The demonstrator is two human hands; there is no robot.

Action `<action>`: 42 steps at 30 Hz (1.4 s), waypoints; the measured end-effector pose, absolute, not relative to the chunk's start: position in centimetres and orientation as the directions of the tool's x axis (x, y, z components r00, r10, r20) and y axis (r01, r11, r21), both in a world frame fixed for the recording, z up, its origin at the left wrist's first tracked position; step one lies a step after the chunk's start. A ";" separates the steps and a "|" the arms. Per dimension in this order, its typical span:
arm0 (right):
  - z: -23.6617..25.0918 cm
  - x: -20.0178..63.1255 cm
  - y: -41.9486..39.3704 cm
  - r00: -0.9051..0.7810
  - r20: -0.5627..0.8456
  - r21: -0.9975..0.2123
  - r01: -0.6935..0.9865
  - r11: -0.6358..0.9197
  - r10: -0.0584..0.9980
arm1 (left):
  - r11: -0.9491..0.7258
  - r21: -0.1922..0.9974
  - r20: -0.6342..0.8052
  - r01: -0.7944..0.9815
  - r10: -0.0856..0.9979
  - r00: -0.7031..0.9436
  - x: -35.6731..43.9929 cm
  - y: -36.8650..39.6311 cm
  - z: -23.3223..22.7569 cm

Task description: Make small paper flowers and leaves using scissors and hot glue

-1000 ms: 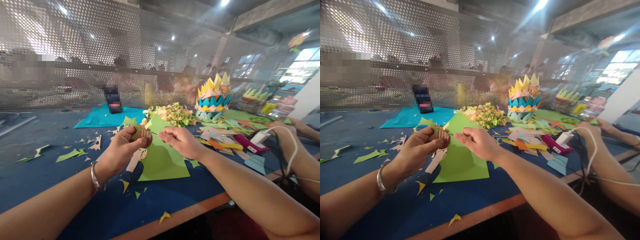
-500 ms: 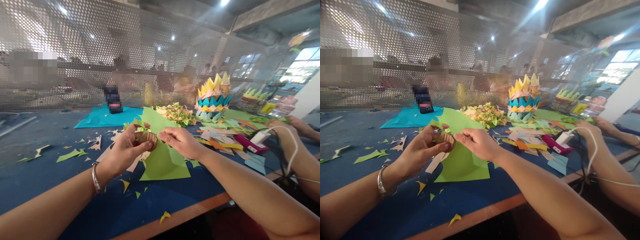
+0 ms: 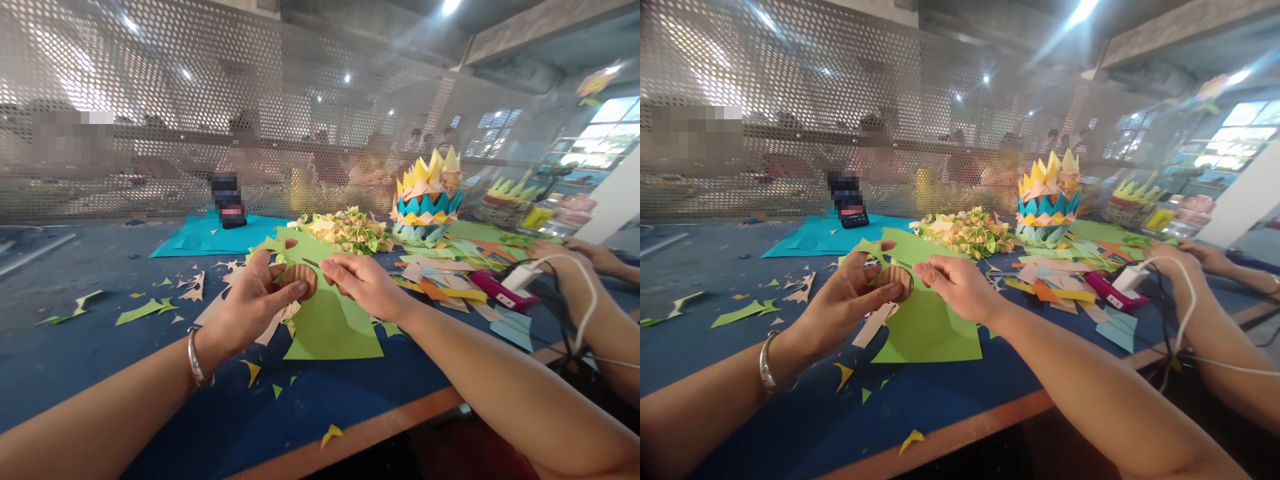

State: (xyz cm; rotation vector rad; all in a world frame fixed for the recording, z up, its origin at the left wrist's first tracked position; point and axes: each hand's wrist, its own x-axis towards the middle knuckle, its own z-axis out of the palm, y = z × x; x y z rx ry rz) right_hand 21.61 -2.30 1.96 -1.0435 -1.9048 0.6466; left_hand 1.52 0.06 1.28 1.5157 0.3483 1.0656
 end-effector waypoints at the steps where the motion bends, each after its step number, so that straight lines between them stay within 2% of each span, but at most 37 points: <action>1: 1.9 21.6 -2.3 -0.285 0.431 -0.759 0.398 0.515 0.856 | -0.268 0.901 0.420 -0.341 0.736 0.531 1.5 0.1 1.3; 6: 1.7 21.4 -2.3 -0.276 0.418 -0.828 0.275 0.488 0.865 | -0.289 0.915 0.397 -0.281 0.767 0.504 1.4 0.2 1.0; 12: 1.2 20.7 -2.2 -0.287 0.340 -0.879 0.242 0.412 0.895 | -0.273 0.946 0.325 -0.176 0.783 0.530 1.3 0.3 0.4; 18: 1.1 20.6 -2.2 -0.274 0.460 -0.838 0.182 0.515 0.845 | -0.073 0.933 0.246 -0.353 0.846 0.473 1.7 0.3 0.4; 27: 1.4 20.3 -2.6 -0.258 0.537 -0.800 0.146 0.582 0.803 | 0.103 0.950 0.050 -0.296 0.884 0.466 1.8 -0.9 1.1; 30: 1.2 20.2 -2.6 -0.250 0.533 -0.804 0.148 0.576 0.808 | 0.064 0.956 0.076 -0.287 0.889 0.452 1.9 -0.8 0.9; 36: 0.7 20.6 -2.4 -0.292 0.461 -0.855 0.107 0.508 0.838 | -0.117 0.949 0.227 -0.293 0.898 0.378 1.8 -0.6 0.6; 42: 0.4 21.0 -2.2 -0.253 0.399 -0.890 0.125 0.438 0.881 | -0.147 0.951 0.241 -0.271 0.902 0.359 1.7 -0.7 0.6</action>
